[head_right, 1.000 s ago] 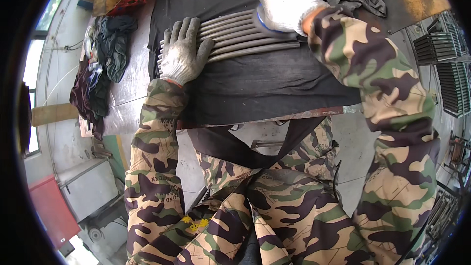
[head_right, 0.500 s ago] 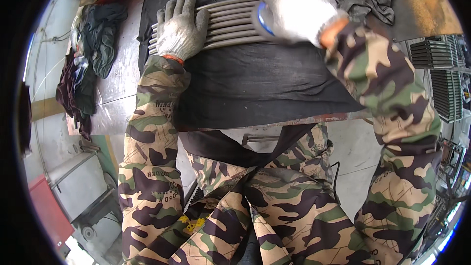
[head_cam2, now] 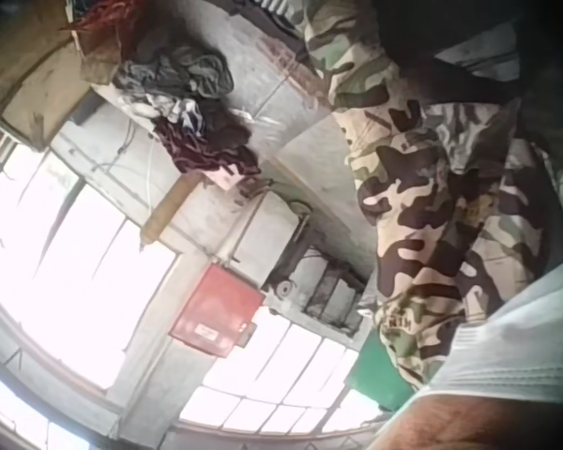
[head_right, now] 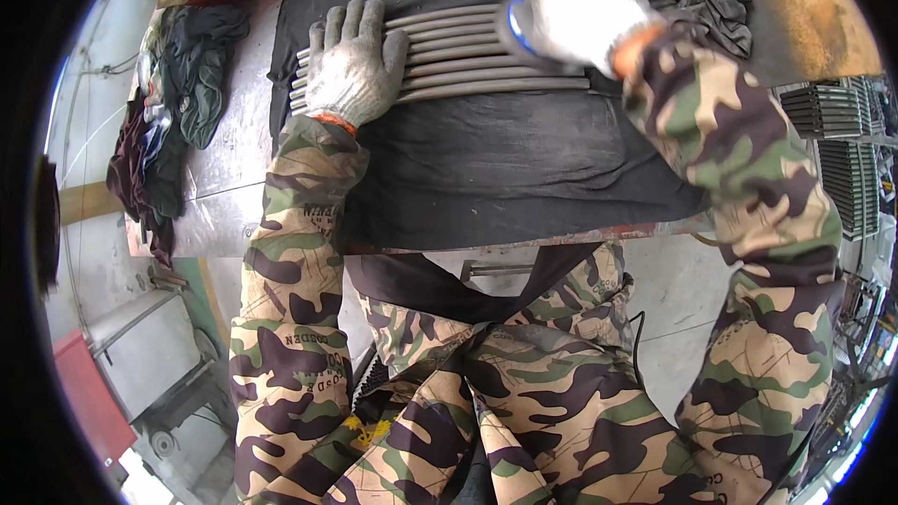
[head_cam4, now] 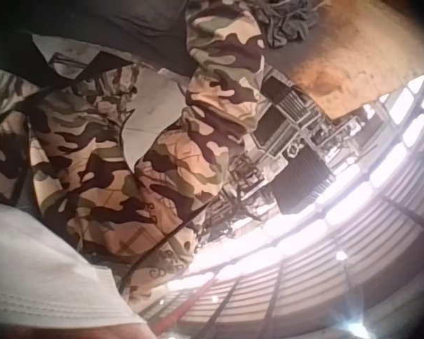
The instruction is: Sanding the surface of a ribbed metal component using a handheld orbital sander
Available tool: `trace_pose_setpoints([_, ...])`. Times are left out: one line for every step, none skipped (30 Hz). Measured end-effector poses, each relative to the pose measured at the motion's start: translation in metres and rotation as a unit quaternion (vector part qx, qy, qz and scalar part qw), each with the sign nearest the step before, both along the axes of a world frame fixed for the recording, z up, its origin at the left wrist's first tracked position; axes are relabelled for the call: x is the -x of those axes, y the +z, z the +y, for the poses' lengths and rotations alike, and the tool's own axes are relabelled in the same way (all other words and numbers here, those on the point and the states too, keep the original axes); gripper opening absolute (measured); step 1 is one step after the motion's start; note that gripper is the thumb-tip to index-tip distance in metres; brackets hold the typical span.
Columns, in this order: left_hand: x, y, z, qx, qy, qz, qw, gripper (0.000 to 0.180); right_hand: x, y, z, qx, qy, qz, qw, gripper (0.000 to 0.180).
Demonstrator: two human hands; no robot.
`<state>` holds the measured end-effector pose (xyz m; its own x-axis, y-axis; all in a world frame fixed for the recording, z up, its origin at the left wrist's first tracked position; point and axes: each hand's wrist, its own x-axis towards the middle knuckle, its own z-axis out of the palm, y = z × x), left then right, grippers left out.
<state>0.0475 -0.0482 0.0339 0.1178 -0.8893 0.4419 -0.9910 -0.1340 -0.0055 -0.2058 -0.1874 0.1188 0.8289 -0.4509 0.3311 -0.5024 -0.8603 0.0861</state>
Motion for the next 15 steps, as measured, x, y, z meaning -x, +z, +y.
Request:
trace_pose_setpoints([-0.003, 0.001, 0.004, -0.003, 0.01, -0.005, 1.0, 0.051, 0.0, -0.008, 0.007, -0.02, 0.008, 0.022, 1.0, 0.021])
trace_pose_setpoints([-0.001, 0.001, 0.006, 0.007, 0.008, -0.02, 1.0, 0.051, 0.0, 0.001, 0.016, -0.038, 0.006, 0.058, 0.998, 0.024])
trace_pose_setpoints([-0.001, -0.001, 0.009, 0.016, 0.006, -0.036, 0.999, 0.05, -0.006, -0.002, 0.012, -0.04, 0.01, 0.057, 0.997, 0.024])
trace_pose_setpoints([-0.007, -0.005, 0.01, 0.026, 0.011, -0.035, 0.999, 0.051, -0.014, -0.007, 0.002, -0.029, 0.0, 0.044, 0.999, 0.024])
trace_pose_setpoints([-0.007, -0.004, 0.008, 0.027, 0.006, -0.034, 0.999, 0.051, -0.021, -0.005, -0.006, -0.015, -0.018, 0.033, 0.999, 0.025])
trace_pose_setpoints([-0.005, -0.004, 0.008, -0.002, 0.01, -0.02, 1.0, 0.052, -0.026, -0.001, -0.014, 0.012, 0.012, -0.051, 0.999, 0.023])
trace_pose_setpoints([-0.004, -0.004, 0.007, -0.03, 0.016, -0.005, 0.999, 0.053, -0.031, -0.002, -0.015, 0.032, -0.012, -0.074, 0.997, 0.022])
trace_pose_setpoints([-0.004, -0.01, 0.004, -0.004, 0.001, -0.005, 1.0, 0.052, -0.027, -0.002, -0.015, 0.021, -0.023, -0.038, 0.999, 0.022])
trace_pose_setpoints([-0.002, -0.013, 0.002, -0.004, -0.003, -0.001, 1.0, 0.052, -0.021, -0.002, -0.01, 0.01, -0.035, -0.002, 0.999, 0.022])
trace_pose_setpoints([-0.005, -0.015, 0.005, 0.001, -0.001, -0.007, 1.0, 0.051, -0.022, -0.005, 0.001, -0.003, 0.01, -0.029, 1.0, 0.023])
trace_pose_setpoints([-0.002, -0.016, 0.006, 0.008, -0.002, -0.008, 1.0, 0.05, -0.019, -0.007, 0.008, -0.015, 0.05, -0.052, 0.997, 0.024])
trace_pose_setpoints([-0.003, -0.014, 0.007, 0.007, -0.006, -0.01, 1.0, 0.049, -0.021, -0.005, 0.008, -0.028, 0.057, -0.034, 0.997, 0.026])
trace_pose_setpoints([-0.006, -0.014, 0.008, 0.005, -0.006, -0.009, 1.0, 0.049, -0.027, -0.008, -0.002, -0.029, 0.057, -0.034, 0.997, 0.026])
trace_pose_setpoints([-0.005, -0.015, 0.004, 0.01, -0.013, -0.008, 1.0, 0.048, -0.028, -0.012, -0.019, -0.023, 0.008, -0.014, 1.0, 0.026])
trace_pose_setpoints([-0.01, -0.015, 0.004, 0.014, -0.01, -0.013, 1.0, 0.048, -0.038, -0.011, -0.026, -0.016, -0.03, 0.0, 0.999, 0.026])
